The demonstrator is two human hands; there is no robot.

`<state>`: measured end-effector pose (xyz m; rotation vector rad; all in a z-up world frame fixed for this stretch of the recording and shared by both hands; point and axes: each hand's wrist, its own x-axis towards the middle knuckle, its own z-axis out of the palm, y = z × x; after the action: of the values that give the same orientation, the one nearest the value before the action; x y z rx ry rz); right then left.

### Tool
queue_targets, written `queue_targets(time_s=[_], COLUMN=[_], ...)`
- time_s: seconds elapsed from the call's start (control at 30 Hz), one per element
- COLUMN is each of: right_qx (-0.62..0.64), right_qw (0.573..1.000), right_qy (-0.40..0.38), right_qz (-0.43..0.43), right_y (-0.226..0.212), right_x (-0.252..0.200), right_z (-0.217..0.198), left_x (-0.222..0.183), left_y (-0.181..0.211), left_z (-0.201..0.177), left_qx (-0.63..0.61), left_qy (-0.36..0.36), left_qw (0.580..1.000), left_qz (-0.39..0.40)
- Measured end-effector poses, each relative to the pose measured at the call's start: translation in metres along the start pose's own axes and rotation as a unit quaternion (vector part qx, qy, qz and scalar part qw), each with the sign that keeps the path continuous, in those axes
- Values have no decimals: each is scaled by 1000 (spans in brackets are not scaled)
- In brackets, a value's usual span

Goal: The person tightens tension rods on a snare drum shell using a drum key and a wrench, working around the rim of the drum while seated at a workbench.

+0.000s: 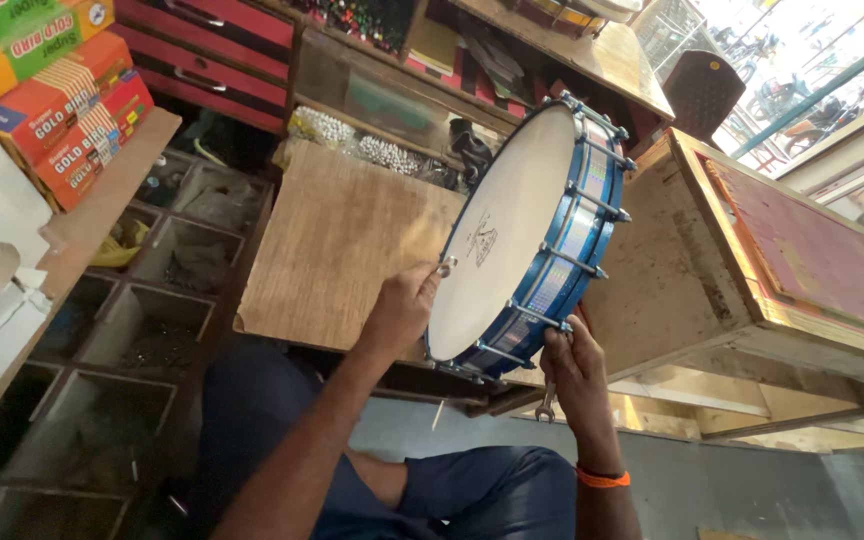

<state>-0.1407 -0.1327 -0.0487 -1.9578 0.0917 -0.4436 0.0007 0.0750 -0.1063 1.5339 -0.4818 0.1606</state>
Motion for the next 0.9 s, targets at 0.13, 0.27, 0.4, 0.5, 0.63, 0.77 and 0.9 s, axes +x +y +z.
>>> queue_targets(time_s=[0.13, 0.27, 0.4, 0.5, 0.63, 0.77, 0.9], right_qx=[18, 49, 86, 68, 73, 72, 66], right_qw=[1000, 999, 995, 997, 997, 997, 998], right_qy=[-3, -7, 9, -6, -13, -13, -14], right_qz=[20, 21, 42, 21, 7, 13, 4], right_y=[-24, -37, -36, -35, -32, -31, -31], right_x=[5, 8, 18, 19, 17, 19, 20], right_z=[-4, -10, -12, -13, -9, -7, -7], left_x=[13, 29, 53, 70, 76, 68, 61], left_y=[31, 64, 86, 95, 99, 103, 111], left_z=[-5, 2, 22, 34, 40, 36, 33], left_qx=[38, 53, 184, 191, 144, 147, 173], left_qy=[-29, -85, -39, -31, -16, -16, -13], left_qw=[999, 993, 976, 968, 975, 969, 966], left_qz=[-24, -64, 111, 157, 166, 199, 192])
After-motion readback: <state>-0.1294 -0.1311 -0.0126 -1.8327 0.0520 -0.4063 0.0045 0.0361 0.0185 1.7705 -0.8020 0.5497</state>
